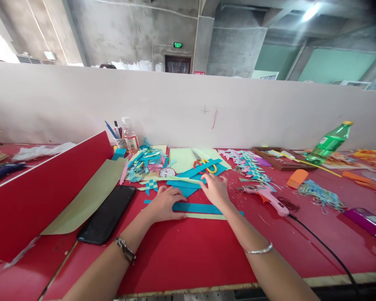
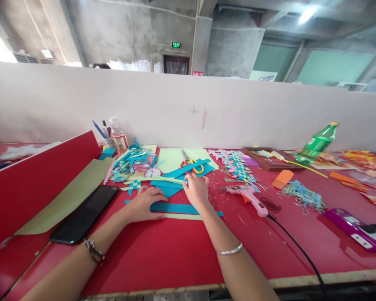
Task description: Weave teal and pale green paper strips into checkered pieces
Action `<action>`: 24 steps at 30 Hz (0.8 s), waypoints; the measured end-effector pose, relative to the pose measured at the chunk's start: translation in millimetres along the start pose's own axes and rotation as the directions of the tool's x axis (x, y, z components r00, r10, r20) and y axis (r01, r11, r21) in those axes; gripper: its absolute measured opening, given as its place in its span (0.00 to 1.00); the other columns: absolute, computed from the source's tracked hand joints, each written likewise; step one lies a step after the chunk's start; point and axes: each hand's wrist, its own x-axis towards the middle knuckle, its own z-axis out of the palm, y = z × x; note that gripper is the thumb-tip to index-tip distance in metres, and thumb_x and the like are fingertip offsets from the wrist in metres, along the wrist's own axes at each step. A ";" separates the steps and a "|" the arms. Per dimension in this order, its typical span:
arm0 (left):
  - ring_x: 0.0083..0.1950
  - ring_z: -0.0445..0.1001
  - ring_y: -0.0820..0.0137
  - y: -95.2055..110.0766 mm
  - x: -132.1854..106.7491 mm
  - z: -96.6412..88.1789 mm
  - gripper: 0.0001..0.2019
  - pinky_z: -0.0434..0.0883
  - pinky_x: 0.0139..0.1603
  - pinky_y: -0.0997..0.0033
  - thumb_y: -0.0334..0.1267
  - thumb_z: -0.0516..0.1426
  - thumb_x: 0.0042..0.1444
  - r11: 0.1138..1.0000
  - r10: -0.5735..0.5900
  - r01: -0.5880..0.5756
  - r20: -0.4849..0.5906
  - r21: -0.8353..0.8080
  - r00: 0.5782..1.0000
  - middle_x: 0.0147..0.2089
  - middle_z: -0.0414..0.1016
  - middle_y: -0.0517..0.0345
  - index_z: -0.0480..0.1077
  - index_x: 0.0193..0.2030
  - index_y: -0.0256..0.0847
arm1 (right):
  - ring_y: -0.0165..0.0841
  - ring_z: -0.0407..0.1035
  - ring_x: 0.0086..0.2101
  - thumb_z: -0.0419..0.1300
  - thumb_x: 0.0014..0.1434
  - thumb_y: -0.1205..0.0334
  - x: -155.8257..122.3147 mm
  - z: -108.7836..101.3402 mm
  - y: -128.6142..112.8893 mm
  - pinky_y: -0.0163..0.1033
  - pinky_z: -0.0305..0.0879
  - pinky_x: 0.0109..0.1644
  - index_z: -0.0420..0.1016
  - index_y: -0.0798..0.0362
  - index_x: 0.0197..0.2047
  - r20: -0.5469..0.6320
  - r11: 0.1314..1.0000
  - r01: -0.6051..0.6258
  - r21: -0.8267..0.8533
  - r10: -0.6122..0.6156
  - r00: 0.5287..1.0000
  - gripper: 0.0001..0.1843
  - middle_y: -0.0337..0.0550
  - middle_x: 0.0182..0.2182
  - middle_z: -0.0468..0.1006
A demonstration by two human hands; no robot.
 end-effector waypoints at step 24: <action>0.33 0.68 0.71 -4.9 3.0 3.9 0.10 0.59 0.32 0.76 0.37 0.47 0.54 1.000 -0.018 0.017 0.012 0.023 1.000 0.32 0.72 0.57 0.69 0.34 0.41 | 0.27 0.64 0.29 0.46 0.54 0.65 -3.8 -4.8 -21.2 0.44 0.36 0.50 0.67 0.52 0.27 0.042 0.951 0.155 0.268 -0.172 0.984 0.10 0.36 0.26 0.72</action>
